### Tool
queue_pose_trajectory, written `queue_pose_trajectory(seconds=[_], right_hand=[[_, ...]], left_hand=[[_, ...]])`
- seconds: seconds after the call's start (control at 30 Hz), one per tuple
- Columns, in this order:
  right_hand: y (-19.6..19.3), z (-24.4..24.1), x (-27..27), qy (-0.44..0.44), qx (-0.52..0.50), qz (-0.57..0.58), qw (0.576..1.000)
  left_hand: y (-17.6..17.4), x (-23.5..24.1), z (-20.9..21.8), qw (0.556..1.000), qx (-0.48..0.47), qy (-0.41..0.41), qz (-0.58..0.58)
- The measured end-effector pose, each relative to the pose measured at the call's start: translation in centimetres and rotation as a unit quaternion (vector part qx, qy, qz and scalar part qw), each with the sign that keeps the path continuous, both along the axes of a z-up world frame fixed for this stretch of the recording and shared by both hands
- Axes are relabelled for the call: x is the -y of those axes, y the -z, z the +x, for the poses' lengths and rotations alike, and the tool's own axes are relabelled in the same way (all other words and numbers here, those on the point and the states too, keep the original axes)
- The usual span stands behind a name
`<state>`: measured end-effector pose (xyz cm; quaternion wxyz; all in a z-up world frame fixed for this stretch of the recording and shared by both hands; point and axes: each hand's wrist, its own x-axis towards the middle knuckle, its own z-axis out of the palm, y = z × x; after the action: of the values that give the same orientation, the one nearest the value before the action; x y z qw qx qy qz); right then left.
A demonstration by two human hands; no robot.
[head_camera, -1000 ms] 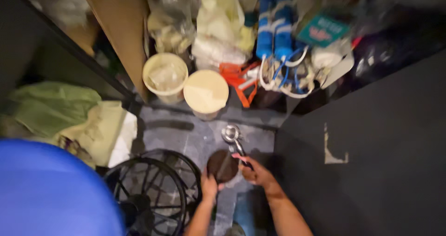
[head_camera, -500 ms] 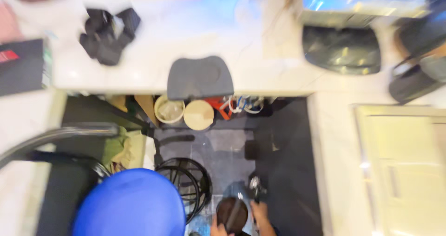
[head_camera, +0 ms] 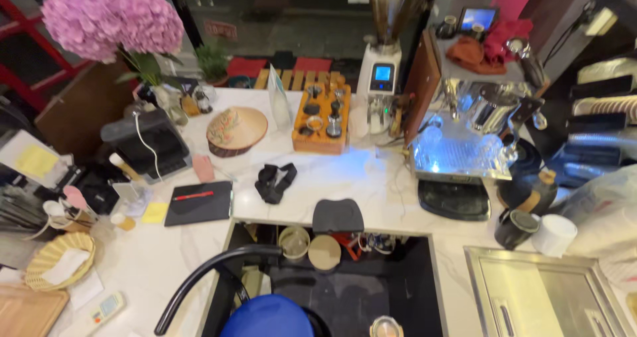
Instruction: The person cleans a kitchen sink and countertop area using a green cloth and running water. They wipe the sink, rinse and wring the cloth, then rinse a black rubber mat under the faucet before placing it on the counter. The person also handles a metal coffee portafilter, empties its contents into a bin, and rinses it under the tap.
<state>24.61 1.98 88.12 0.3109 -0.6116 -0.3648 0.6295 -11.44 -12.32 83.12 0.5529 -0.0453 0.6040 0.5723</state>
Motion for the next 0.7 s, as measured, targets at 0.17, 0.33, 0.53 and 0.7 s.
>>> queue_pose_trajectory(seconds=[0.17, 0.33, 0.53, 0.7], right_hand=[[-2.5, -6.1, -3.7, 0.008, 0.003, 0.059, 0.998], [-2.3, -2.8, -9.9, 0.039, 0.017, 0.115, 0.992], [-0.7, 0.1, -28.4, 0.165, -0.011, 0.216, 0.962], [-0.6, 1.1, -32.3, 0.163, 0.023, 0.212, 0.963]], left_hand=[[0.4, -5.4, 3.9, 0.999, -0.003, -0.028, 0.028], [0.5, -7.8, 3.2, 0.998, 0.002, -0.060, 0.034], [0.4, -7.8, 3.8, 0.992, 0.024, -0.124, 0.024], [1.4, -6.7, 4.9, 0.984, 0.061, -0.146, 0.079]])
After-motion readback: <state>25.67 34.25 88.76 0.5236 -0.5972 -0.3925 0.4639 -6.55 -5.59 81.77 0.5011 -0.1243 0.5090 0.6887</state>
